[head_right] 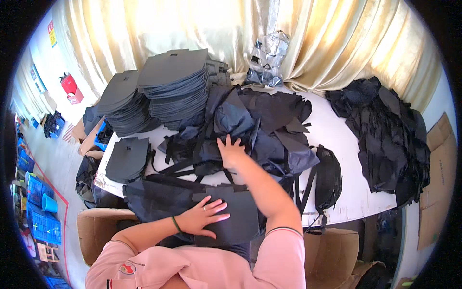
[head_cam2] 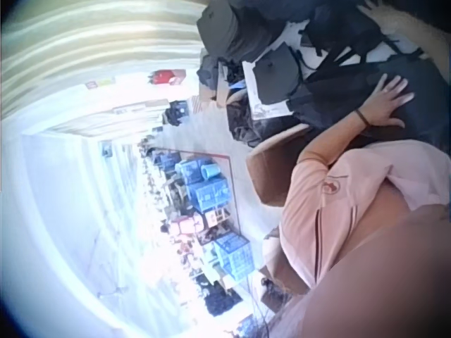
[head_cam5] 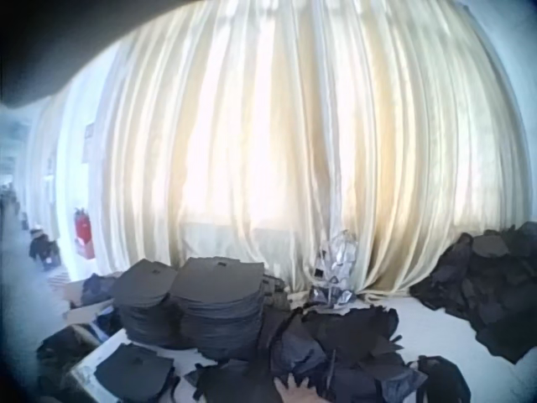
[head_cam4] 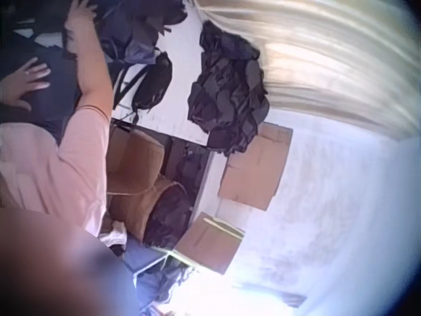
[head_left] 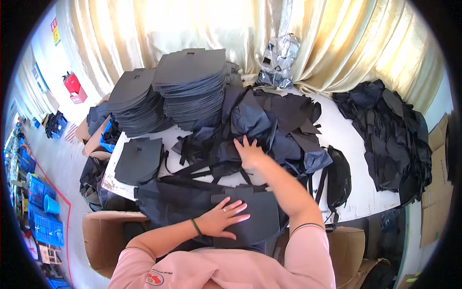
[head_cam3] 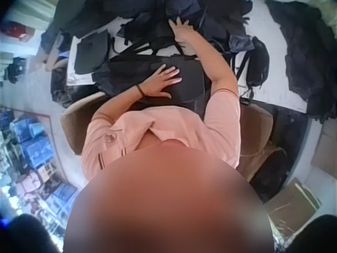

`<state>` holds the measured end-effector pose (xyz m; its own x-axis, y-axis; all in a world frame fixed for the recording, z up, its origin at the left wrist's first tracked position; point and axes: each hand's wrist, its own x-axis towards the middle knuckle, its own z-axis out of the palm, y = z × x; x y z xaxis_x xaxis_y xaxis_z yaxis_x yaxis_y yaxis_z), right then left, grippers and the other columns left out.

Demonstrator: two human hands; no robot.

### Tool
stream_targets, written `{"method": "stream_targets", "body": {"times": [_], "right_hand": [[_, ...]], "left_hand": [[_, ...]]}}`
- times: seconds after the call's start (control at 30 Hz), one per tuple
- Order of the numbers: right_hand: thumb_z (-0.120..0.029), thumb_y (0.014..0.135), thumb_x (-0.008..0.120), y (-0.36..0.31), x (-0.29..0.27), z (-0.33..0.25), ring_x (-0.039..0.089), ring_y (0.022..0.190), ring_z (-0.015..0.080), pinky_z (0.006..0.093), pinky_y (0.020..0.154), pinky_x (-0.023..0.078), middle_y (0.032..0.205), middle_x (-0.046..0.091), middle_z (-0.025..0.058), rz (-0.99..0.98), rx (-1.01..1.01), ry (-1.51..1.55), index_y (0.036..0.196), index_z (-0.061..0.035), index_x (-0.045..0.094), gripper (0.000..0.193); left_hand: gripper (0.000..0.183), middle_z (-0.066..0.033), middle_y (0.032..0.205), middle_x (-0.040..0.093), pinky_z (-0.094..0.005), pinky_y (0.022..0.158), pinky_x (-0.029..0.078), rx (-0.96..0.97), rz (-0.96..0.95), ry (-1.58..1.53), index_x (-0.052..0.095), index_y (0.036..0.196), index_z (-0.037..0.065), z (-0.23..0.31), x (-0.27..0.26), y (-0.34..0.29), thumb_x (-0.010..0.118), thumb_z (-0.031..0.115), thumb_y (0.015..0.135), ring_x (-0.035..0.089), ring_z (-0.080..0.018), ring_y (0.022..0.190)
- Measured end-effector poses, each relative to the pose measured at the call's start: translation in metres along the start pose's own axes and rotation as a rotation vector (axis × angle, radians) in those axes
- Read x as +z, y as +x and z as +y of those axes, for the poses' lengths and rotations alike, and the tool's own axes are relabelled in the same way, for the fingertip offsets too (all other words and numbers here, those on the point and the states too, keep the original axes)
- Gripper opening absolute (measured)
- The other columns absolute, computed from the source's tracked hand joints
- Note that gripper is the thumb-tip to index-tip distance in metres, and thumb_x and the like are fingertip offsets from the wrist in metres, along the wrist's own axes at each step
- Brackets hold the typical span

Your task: Organizing and stacking black fabric panels and straps for backpack manufacturing.

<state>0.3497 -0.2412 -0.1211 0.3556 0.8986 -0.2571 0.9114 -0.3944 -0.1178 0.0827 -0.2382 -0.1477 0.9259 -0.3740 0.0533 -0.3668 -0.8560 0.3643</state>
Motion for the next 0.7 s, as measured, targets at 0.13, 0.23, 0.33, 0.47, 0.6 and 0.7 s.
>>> {"method": "stream_targets", "body": {"times": [0.13,0.23,0.33,0.47,0.6,0.7], "right_hand": [[-0.017,0.071,0.079,0.0,-0.026,0.054,0.05,0.126,0.0343,0.0401,0.104,0.043,0.138,0.048,0.0234,0.067,-0.338,0.441,0.139,-0.0093,0.046,0.076],[-0.011,0.075,0.075,-0.025,-0.066,0.057,0.063,0.108,0.0276,0.0355,0.095,0.047,0.114,0.066,0.0181,0.144,-0.13,0.841,0.124,-0.0052,0.059,0.051],[-0.007,0.075,0.074,-0.033,-0.067,0.067,0.063,0.104,0.0292,0.0366,0.092,0.049,0.115,0.065,0.0158,0.328,-0.017,0.732,0.123,-0.0058,0.059,0.05],[-0.009,0.074,0.073,-0.03,-0.037,0.037,0.058,0.11,0.0325,0.0423,0.09,0.048,0.11,0.063,0.0129,0.711,-0.189,0.055,0.117,-0.0095,0.061,0.044],[-0.013,0.08,0.065,-0.002,-0.027,0.045,0.059,0.106,0.0294,0.046,0.09,0.046,0.102,0.065,0.01,0.5,0.002,-0.231,0.094,-0.011,0.066,0.015],[-0.013,0.082,0.059,0.004,-0.056,0.039,0.065,0.082,0.0302,0.0427,0.074,0.052,0.085,0.065,0.0095,0.778,-0.068,-0.094,0.084,-0.0106,0.064,0.006]], "left_hand": [[0.086,-0.0158,0.158,0.021,-0.0559,0.117,0.011,0.009,0.014,-0.005,0.03,0.151,0.017,-0.002,0.0,0.003,0.063,0.057,0.082,0.017,-0.0319,0.147],[0.085,-0.0162,0.158,0.02,-0.0551,0.117,0.011,-0.01,0.016,0.001,0.031,0.15,0.017,-0.001,0.002,-0.001,0.064,0.056,0.082,0.017,-0.032,0.147],[0.085,-0.0169,0.158,0.021,-0.0553,0.117,0.01,0.015,0.025,0.007,0.032,0.15,0.016,0.0,0.001,0.001,0.065,0.055,0.082,0.016,-0.0323,0.147],[0.083,-0.0179,0.156,0.023,-0.0558,0.117,0.01,0.012,0.03,-0.026,0.034,0.149,0.016,0.0,0.003,-0.002,0.067,0.051,0.082,0.016,-0.0336,0.147],[0.072,-0.0195,0.153,0.029,-0.0552,0.117,0.015,0.047,0.139,-0.202,0.042,0.143,0.017,-0.002,-0.004,0.0,0.072,0.04,0.082,0.023,-0.037,0.144],[0.062,-0.0189,0.146,0.04,-0.0502,0.114,0.027,0.005,0.362,-0.296,0.048,0.137,0.013,-0.017,-0.032,-0.009,0.073,0.03,0.083,0.034,-0.0368,0.138]]}}
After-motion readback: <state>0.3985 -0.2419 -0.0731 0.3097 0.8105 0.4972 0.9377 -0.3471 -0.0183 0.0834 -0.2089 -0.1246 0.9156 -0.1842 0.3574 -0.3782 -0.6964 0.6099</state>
